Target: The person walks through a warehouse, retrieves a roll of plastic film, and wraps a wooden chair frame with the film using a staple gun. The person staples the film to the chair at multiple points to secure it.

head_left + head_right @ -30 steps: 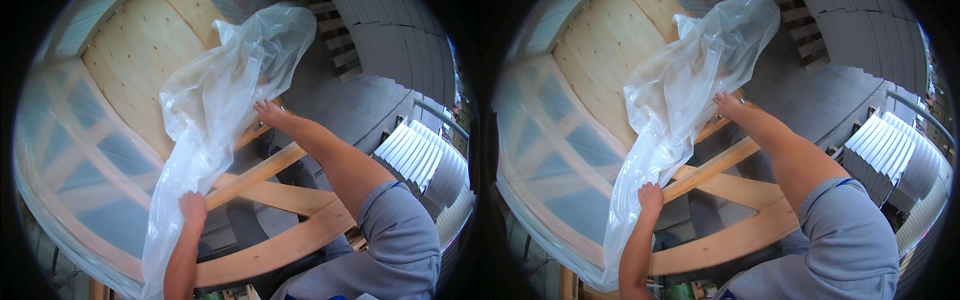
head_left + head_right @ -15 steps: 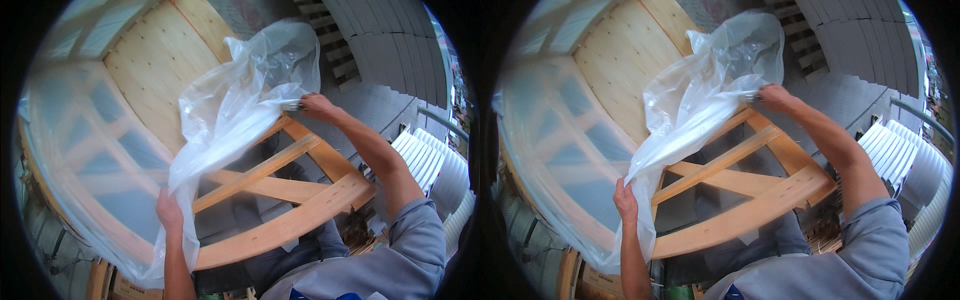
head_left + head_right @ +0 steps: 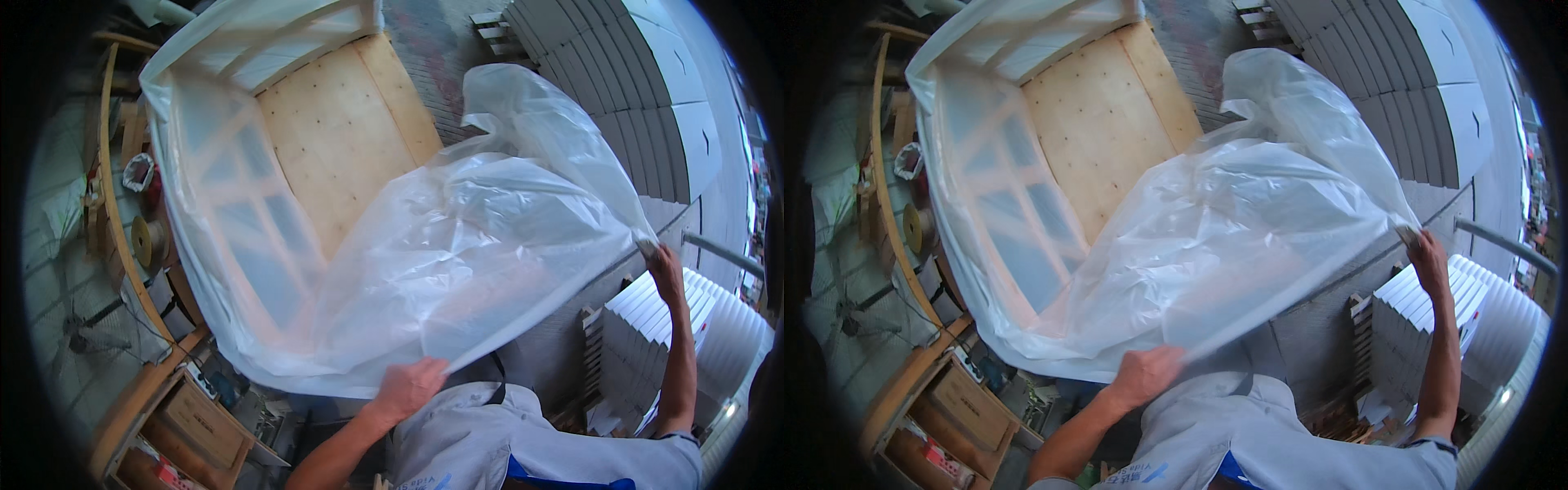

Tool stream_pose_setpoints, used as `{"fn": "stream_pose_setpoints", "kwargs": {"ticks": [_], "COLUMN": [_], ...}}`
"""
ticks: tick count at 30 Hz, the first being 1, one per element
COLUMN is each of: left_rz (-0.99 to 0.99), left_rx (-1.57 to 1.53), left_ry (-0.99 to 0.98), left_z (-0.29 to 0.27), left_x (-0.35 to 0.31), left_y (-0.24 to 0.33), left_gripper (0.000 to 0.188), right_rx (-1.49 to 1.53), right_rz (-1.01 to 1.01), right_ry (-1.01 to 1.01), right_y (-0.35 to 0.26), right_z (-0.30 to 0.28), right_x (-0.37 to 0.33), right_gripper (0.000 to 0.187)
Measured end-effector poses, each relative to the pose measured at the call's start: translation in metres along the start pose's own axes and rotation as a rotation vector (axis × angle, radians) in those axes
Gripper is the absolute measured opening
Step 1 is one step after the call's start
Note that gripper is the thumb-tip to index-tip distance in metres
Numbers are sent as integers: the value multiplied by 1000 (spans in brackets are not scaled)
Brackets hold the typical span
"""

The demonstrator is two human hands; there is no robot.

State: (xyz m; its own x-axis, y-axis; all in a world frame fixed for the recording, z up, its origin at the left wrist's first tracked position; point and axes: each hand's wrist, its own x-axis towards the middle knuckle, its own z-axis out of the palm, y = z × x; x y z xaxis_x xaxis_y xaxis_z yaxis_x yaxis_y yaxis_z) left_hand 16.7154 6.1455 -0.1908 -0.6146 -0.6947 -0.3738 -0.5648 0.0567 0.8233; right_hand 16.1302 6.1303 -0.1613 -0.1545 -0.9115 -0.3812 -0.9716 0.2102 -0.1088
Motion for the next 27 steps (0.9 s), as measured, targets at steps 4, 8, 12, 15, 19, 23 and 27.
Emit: {"fn": "stream_pose_setpoints", "kwargs": {"ticks": [4,8,12,15,19,23,27], "left_rz": [76,69,177,227,269,142,121], "left_rx": [31,106,-101,-189,-274,-603,-582], "left_ry": [-103,-177,-157,-247,-395,-645,-696], "left_z": [22,37,48,46,33,36,48], "left_x": [-13,-22,-25,-21,-10,0,19], "left_y": [25,22,16,17,21,22,20], "left_gripper": [13,15,16,17,23,35,34], "right_rx": [-7,-25,14,-1,80,73,-122], "right_rz": [58,163,222,319,357,490,415], "right_ry": [-11,4,62,78,129,109,122], "right_y": [20,36,42,35,22,22,32], "right_z": [-6,0,4,0,-1,3,6], "right_x": [-72,-125,-165,-188,-217,-245,-267], "right_gripper": [31,34,29,25,23,23,27]}}
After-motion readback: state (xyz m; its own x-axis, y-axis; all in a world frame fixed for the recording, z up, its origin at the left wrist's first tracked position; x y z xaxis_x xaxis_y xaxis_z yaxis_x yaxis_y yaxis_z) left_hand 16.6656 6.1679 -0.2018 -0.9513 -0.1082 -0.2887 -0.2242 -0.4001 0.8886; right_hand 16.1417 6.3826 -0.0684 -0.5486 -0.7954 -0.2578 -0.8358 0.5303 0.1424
